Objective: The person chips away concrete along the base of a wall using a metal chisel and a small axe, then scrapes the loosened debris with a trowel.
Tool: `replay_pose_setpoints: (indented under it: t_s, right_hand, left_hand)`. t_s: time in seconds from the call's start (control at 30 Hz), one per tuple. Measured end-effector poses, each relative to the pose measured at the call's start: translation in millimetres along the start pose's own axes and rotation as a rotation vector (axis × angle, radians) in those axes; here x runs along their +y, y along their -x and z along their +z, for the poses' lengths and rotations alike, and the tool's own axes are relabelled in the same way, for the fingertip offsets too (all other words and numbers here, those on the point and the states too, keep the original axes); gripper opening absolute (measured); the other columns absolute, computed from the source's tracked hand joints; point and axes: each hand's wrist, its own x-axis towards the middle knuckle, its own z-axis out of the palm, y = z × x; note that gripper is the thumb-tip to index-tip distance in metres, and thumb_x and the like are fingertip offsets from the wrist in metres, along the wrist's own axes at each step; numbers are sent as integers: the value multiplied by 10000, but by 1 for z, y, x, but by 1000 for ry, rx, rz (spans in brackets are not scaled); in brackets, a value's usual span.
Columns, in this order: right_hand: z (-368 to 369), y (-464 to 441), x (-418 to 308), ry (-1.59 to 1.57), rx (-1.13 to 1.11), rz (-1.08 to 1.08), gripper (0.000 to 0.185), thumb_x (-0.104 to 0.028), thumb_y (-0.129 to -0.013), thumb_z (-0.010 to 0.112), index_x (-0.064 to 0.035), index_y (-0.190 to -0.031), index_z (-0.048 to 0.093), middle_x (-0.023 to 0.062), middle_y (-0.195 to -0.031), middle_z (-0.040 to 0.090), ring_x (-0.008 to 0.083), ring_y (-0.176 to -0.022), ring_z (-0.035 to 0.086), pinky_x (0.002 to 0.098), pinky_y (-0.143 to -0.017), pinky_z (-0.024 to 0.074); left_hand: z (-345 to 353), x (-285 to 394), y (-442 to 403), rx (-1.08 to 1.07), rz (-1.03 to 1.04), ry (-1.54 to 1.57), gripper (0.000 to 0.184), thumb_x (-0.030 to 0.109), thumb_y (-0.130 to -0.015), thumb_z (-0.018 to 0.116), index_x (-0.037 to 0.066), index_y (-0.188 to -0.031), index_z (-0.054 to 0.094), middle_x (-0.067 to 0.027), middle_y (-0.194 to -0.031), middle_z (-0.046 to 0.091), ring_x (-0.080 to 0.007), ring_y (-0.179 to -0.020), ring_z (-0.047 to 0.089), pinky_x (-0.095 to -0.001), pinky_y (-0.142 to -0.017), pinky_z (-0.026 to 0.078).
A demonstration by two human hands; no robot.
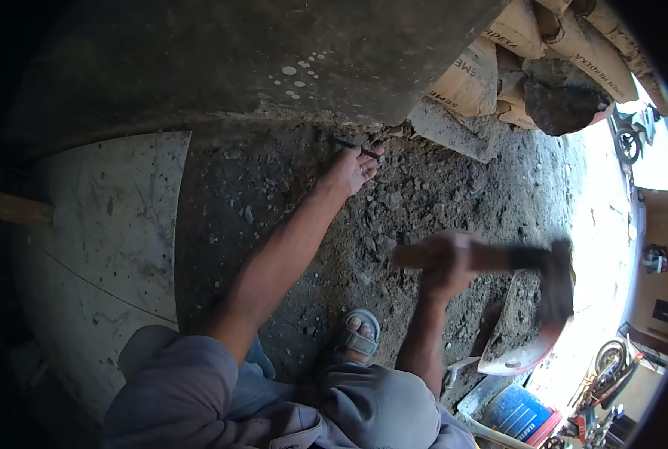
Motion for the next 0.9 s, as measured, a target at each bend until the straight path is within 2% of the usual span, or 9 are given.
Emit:
replay_pose_setpoints:
  t_s: [0.1,0.13,0.23,0.33,0.47,0.57,0.67,0.7,0.9]
  right_hand:
    - [10,-19,-3,-606,68,-141,155,-170,-821,512,-28,-826,574,56,-593,531,191,-508,545,344,-508,484]
    - [14,4,37,0,-8,-173,170,-185,-815,526,-22,-832,570,52,-598,533,182,-528,545,339,-532,483]
    - [29,85,143,182,-451,920,233,-230,-800,568,-3,-850,560,39,-613,539,154,-588,547,325,-602,478]
    - [22,47,45,193,-353,883,181,-206,-841,499,-36,-841,560,63,-627,558,180,-519,552,319,-493,470]
    - [-8,-11,-13,36,27,-25,220,-262,-839,513,-47,-829,561,70,-631,573,165,-559,588,328,-512,490]
    - [18,-24,-16,-339,6,-192,224,-254,-838,519,-33,-835,554,77,-621,579,161,-562,591,322,-519,495]
    - [25,62,114,681,-229,344,202,-207,-811,531,-11,-758,537,42,-587,542,161,-528,544,308,-514,453]
    - [32,65,114,381,-448,866,213,-201,-795,537,1,-731,525,23,-594,532,162,-539,526,311,-531,426]
    - [13,32,12,256,-371,504,202,-115,-853,557,-34,-679,497,11,-574,490,103,-486,463,268,-451,378]
  left_hand:
    - [7,4,9,42,1,1,184,249,-960,346,146,-910,489,-98,-1145,622,-179,-882,531,-353,-764,435]
    - [5,3,9,41,-2,4,184,249,-960,346,146,-910,489,-98,-1145,622,-179,-882,531,-353,-764,435]
    - [-9,-3,-6,-88,7,42,181,223,-968,330,126,-912,473,-128,-1133,620,-181,-815,534,-338,-725,439]
    - [0,-2,2,13,19,37,182,220,-968,329,121,-914,471,-135,-1127,620,-183,-802,537,-336,-715,437]
    - [0,1,1,32,-4,-46,177,242,-973,328,146,-953,475,-92,-1110,631,-186,-875,535,-366,-775,411]
    - [-1,5,5,14,-23,-95,187,251,-974,328,153,-989,486,-70,-1114,632,-179,-912,530,-368,-812,402]
    - [-3,3,1,20,-25,-109,192,240,-972,328,152,-1017,493,-67,-1138,621,-176,-927,530,-359,-825,404]
    - [-1,4,-2,9,-12,-112,192,240,-972,328,152,-1017,493,-67,-1138,621,-176,-927,530,-359,-825,404]
    - [-14,-5,1,-17,-1,-115,231,313,-939,386,149,-961,547,-36,-1028,655,-174,-900,568,-355,-764,415]
